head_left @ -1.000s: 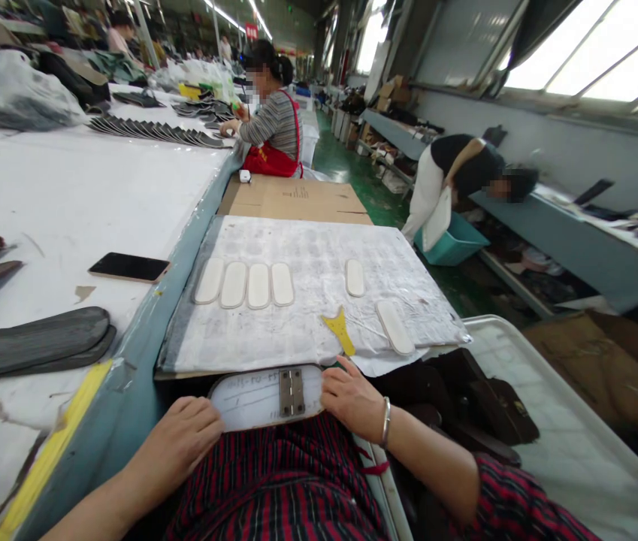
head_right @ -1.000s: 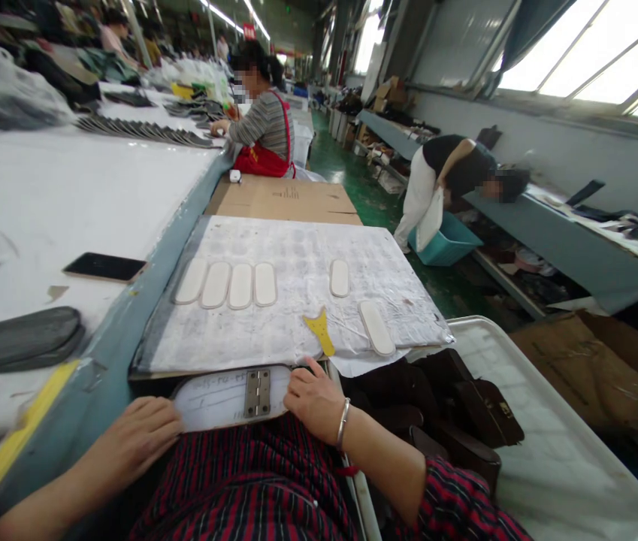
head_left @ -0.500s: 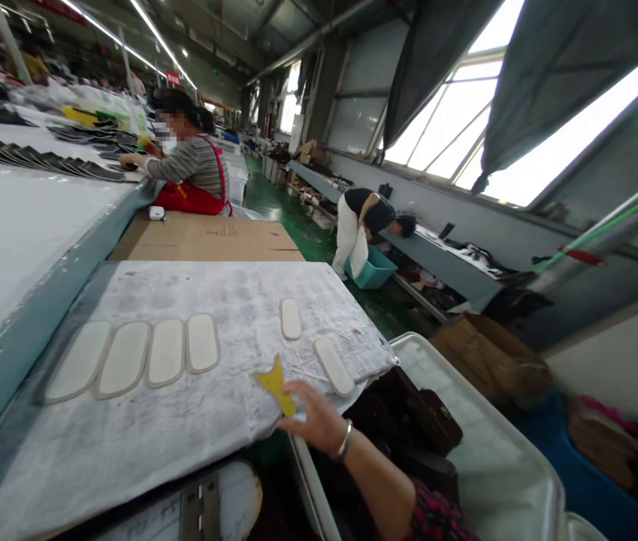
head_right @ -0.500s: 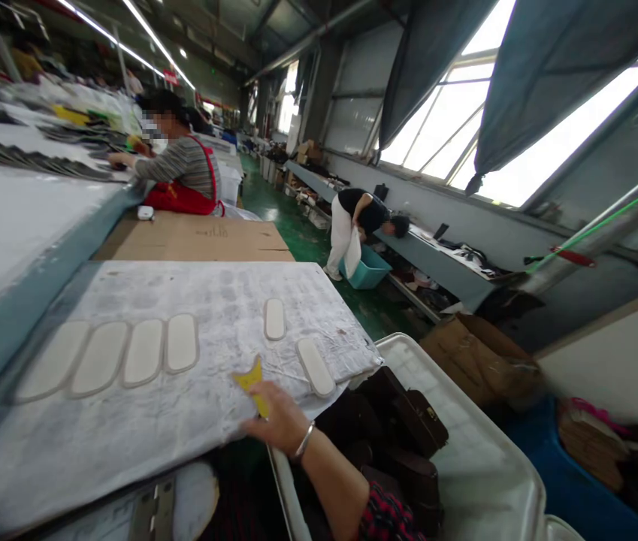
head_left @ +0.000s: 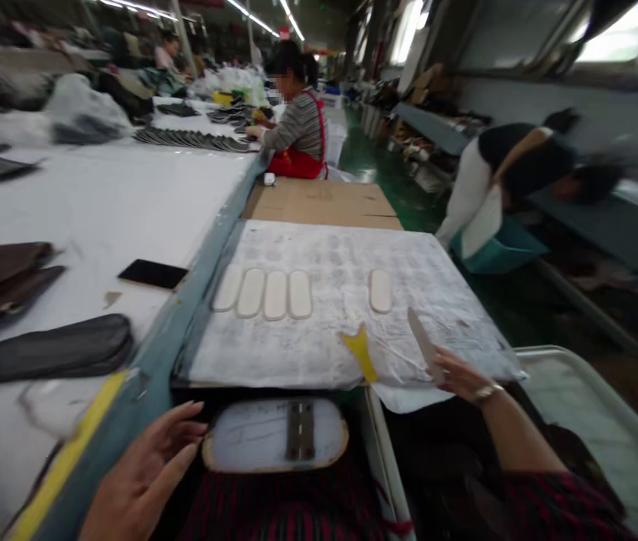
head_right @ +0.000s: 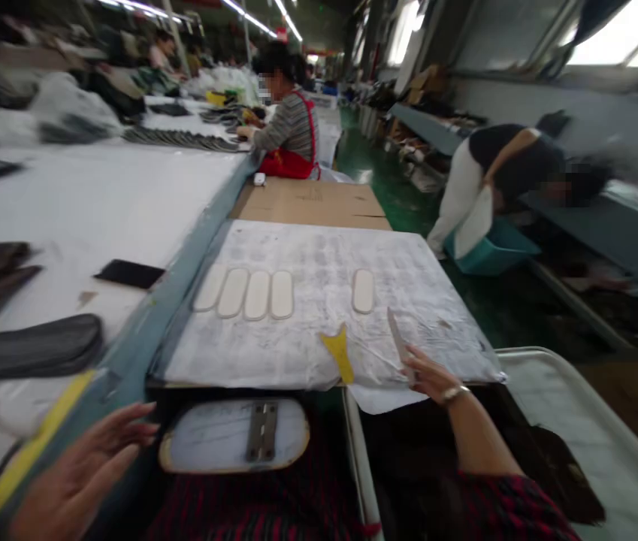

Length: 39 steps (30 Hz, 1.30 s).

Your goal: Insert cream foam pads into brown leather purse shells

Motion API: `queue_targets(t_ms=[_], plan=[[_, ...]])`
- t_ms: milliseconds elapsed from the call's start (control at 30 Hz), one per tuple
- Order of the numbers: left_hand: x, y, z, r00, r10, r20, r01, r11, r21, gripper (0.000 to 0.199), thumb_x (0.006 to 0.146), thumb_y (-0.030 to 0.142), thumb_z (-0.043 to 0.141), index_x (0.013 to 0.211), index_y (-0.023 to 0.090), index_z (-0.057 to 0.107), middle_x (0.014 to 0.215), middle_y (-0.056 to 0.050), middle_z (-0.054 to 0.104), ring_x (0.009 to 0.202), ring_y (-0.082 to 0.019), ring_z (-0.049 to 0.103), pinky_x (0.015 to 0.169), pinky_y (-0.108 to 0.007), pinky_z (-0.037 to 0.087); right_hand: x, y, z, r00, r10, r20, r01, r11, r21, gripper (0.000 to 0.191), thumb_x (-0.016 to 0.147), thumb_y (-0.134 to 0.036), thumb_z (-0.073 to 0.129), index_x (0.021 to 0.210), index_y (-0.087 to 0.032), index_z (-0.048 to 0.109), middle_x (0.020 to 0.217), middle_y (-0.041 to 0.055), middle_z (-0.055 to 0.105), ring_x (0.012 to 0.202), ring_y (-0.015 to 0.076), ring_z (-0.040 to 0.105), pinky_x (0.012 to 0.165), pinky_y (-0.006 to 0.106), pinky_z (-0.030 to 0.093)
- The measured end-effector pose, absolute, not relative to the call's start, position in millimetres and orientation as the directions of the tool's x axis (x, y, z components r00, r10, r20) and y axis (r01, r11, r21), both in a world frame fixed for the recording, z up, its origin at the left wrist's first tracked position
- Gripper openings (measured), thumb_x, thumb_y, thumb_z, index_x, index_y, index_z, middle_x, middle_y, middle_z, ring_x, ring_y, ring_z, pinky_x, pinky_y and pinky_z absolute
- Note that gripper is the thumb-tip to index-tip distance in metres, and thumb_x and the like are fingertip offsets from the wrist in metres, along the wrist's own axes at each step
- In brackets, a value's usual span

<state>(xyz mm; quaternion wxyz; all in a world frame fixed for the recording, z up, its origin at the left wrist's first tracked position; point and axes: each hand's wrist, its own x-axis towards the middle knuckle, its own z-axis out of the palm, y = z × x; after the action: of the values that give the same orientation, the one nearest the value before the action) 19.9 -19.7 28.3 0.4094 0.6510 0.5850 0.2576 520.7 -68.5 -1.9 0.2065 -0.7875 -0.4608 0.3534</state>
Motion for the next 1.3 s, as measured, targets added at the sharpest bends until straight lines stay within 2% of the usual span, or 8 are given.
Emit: queue_targets(t_ms=[167,367,533,667,867,1033,1167,1300], plan=[[38,-51,33,0.235,0.946,-0.224,0.049,0.219,0.975,0.048,0.076,0.045,0.055,0.119,0.026,0.045,0.117,-0.008,0.052,0.096,-0.022,0.054,0.080,-0.034,0.049,453,-104,23,-0.077,0.970,-0.231,0.247,-0.205,-0.947,0.071,0.072,-0.044,0.055,0.135,-0.028,0.026,0.135,0.0114,0.037,0.121,0.0286,0.038,0.089,0.040,0.042],[55,-90,23,0.441,0.759,-0.478,-0.251,0.616,0.747,0.049,0.074,0.048,0.057,0.114,0.020,0.051,0.082,-0.006,0.058,0.065,-0.016,0.057,0.045,-0.025,0.051,345,-126,58,-0.523,0.826,-0.210,0.639,0.217,-0.738,0.062,0.065,-0.030,0.066,0.124,-0.035,0.046,0.142,0.0051,0.026,0.127,0.0280,0.028,0.102,0.042,0.029],[66,-97,22,0.342,0.704,-0.622,-0.281,0.708,0.647,0.035,0.075,0.036,0.061,0.101,0.014,0.055,0.072,-0.003,0.058,0.056,-0.009,0.055,0.043,-0.017,0.048,326,-128,38,-0.525,0.848,-0.074,0.738,0.410,-0.536,0.060,0.066,-0.040,0.066,0.123,-0.031,0.048,0.144,0.0098,0.017,0.126,0.0339,0.027,0.092,0.048,0.039],[54,-85,16,0.368,0.764,-0.529,-0.132,0.607,0.784,0.051,0.071,0.054,0.057,0.101,0.013,0.055,0.069,-0.004,0.061,0.053,-0.013,0.058,0.045,-0.023,0.048,339,-120,19,-0.459,0.889,-0.003,0.781,0.402,-0.477,0.065,0.063,-0.055,0.063,0.120,-0.026,0.051,0.136,0.0120,0.036,0.115,0.0341,0.043,0.086,0.046,0.044],[18,-54,-16,-0.191,0.949,-0.252,0.192,0.288,0.938,0.050,0.079,0.054,0.043,0.112,0.018,0.053,0.102,-0.008,0.061,0.099,-0.022,0.055,0.083,-0.034,0.045,340,-82,11,-0.449,0.892,-0.043,0.754,0.353,-0.554,0.082,0.060,-0.065,0.060,0.125,-0.018,0.044,0.123,0.0137,0.049,0.111,0.0299,0.047,0.093,0.044,0.039],[29,-49,-41,-0.078,0.886,-0.457,-0.085,0.451,0.888,0.058,0.084,0.057,0.027,0.115,0.016,0.053,0.117,-0.011,0.057,0.110,-0.023,0.051,0.091,-0.037,0.042,322,-66,9,-0.488,0.873,-0.030,0.745,0.398,-0.535,0.077,0.063,-0.064,0.058,0.122,-0.015,0.047,0.120,0.0160,0.051,0.108,0.0325,0.047,0.092,0.051,0.036],[31,-46,-28,0.004,0.935,-0.356,0.270,0.341,0.900,0.046,0.082,0.050,0.040,0.105,0.016,0.058,0.103,-0.007,0.064,0.099,-0.023,0.056,0.087,-0.034,0.043,353,-66,16,-0.390,0.913,-0.121,0.670,0.191,-0.718,0.073,0.065,-0.060,0.059,0.124,-0.019,0.044,0.122,0.0140,0.049,0.111,0.0318,0.045,0.094,0.048,0.034],[21,-32,-15,0.092,0.940,-0.328,0.617,0.205,0.760,0.040,0.078,0.051,0.044,0.091,0.017,0.061,0.089,-0.004,0.066,0.087,-0.022,0.059,0.078,-0.030,0.045,404,-74,28,-0.266,0.950,-0.163,0.190,-0.114,-0.975,0.071,0.073,-0.069,0.039,0.126,-0.021,0.042,0.122,0.0132,0.050,0.108,0.0303,0.049,0.082,0.040,0.043]])
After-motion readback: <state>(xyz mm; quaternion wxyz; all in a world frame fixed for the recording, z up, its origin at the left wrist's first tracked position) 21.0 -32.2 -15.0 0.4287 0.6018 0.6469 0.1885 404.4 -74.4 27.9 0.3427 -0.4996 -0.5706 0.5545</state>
